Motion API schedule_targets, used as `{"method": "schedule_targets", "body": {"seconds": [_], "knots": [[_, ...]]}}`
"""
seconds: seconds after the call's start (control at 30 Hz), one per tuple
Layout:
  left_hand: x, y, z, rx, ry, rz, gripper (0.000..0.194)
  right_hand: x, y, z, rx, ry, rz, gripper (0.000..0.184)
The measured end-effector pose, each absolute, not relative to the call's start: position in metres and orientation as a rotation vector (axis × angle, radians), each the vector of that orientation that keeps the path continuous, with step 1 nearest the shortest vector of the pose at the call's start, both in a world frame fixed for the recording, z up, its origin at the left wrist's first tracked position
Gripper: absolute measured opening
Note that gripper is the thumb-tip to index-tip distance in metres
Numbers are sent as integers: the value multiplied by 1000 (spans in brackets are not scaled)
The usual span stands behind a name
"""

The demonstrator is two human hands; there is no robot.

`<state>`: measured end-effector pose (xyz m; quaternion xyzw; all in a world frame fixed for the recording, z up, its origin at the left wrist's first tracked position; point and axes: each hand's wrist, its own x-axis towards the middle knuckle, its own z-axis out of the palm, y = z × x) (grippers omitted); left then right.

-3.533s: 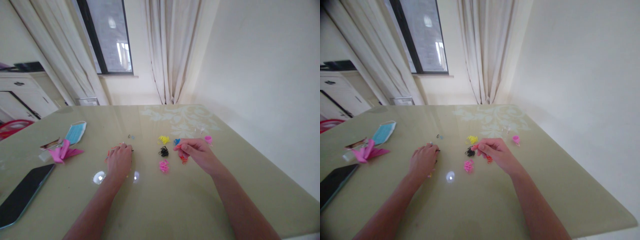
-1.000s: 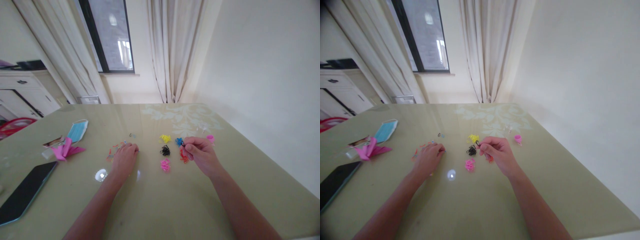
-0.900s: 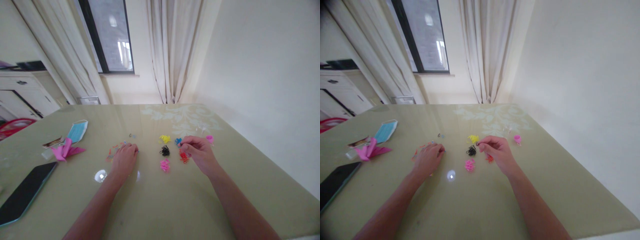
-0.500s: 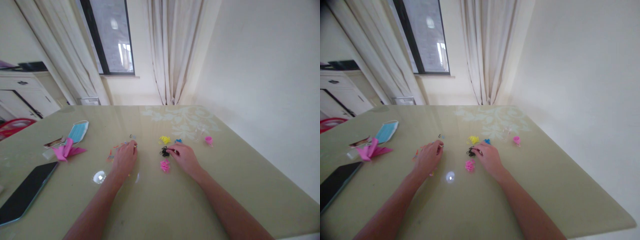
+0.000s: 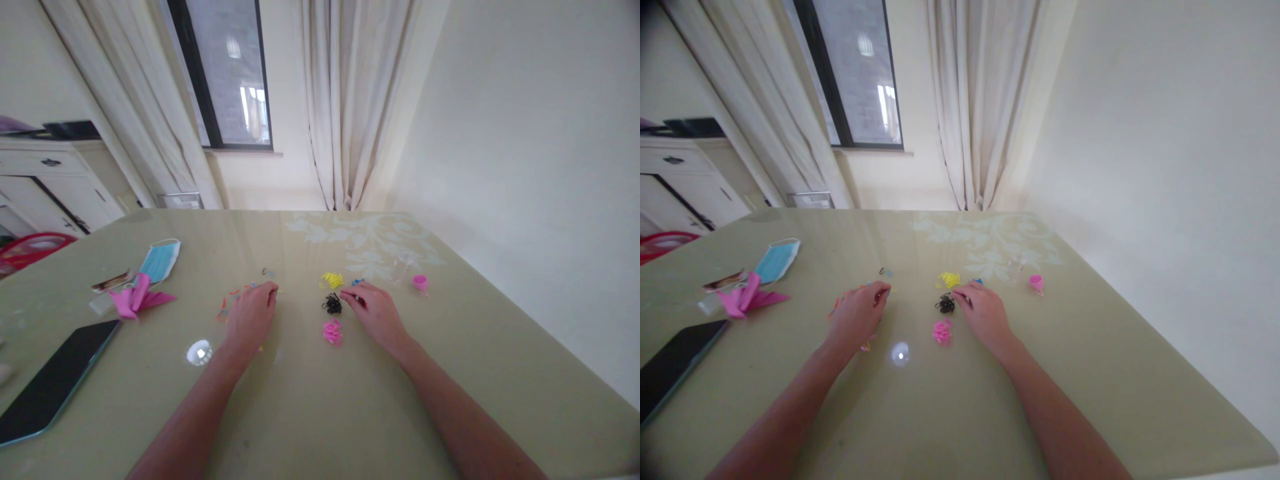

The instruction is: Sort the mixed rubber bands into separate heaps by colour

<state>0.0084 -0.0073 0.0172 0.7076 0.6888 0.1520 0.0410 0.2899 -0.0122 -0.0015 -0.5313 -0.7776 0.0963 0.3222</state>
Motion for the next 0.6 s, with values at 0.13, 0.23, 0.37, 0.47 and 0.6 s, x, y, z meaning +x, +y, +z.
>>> {"method": "schedule_targets", "body": {"seconds": [0.13,0.23,0.37,0.47,0.6], "knots": [[7,-9,19,2146,2150,488,34,287,-16,1,-1364,-2063,248,31],[5,-7,17,2092,2140,568,30,285,-18,1,-1341,-2062,247,33],[8,-4,15,1889,1726,936,19,282,-21,5,-1286,-2042,272,35],[18,-9,16,1643,1271,1128,23,275,-28,10,-1203,-2022,329,34],[37,-26,24,1434,1010,1156,29,264,-41,15,-1026,-2041,359,34]]}}
